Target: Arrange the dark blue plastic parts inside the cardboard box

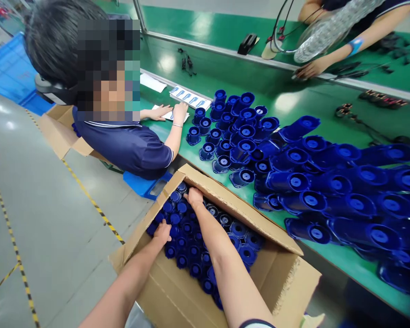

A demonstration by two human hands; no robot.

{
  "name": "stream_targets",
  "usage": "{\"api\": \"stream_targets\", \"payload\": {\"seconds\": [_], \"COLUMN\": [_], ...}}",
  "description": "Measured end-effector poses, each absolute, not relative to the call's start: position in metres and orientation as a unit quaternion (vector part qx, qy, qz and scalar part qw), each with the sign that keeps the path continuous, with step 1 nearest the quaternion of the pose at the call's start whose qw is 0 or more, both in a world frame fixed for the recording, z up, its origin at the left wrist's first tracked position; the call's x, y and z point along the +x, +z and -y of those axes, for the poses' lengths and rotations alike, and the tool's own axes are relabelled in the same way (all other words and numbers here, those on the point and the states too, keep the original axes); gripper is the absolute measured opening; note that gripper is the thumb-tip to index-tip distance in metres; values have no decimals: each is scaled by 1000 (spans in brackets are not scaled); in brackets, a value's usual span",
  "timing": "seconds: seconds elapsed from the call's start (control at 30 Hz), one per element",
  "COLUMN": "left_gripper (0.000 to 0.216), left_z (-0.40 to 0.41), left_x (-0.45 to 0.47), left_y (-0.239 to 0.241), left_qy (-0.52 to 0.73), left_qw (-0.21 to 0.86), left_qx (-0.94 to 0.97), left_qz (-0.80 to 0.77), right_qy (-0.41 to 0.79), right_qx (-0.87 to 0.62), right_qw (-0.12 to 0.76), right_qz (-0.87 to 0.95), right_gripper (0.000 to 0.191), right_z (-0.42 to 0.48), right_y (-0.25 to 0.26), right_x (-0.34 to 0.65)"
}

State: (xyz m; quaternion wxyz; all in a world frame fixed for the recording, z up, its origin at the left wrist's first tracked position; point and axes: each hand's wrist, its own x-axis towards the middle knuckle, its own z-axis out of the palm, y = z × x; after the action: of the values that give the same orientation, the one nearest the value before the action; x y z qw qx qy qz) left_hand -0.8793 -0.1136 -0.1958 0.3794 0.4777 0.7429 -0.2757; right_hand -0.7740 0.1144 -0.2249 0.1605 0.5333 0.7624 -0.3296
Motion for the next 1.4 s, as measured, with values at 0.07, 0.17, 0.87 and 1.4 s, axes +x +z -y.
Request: {"api": "stream_targets", "payload": {"seconds": [0.07,0.17,0.87,1.4], "left_gripper": [38,42,33,29], "left_z": [115,119,159,153], "left_x": [-878,-872,-909,-936], "left_y": [-194,-194,-196,-212], "left_qy": [-268,-258,-291,-314], "left_qw": [371,344,219,259], "left_qx": [481,476,443,479], "left_qz": [-747,-767,-819,-778], "right_qy": [-325,-317,-339,-314], "right_qx": [530,505,531,565], "right_qw": [141,109,156,106], "right_qz": [-770,-795,-761,-755], "right_gripper": [35,37,37,34], "right_z": [-109,-85,-44,-112], "right_y": [-216,-205,-209,-240], "right_x": [-767,-766,-776,-870]}}
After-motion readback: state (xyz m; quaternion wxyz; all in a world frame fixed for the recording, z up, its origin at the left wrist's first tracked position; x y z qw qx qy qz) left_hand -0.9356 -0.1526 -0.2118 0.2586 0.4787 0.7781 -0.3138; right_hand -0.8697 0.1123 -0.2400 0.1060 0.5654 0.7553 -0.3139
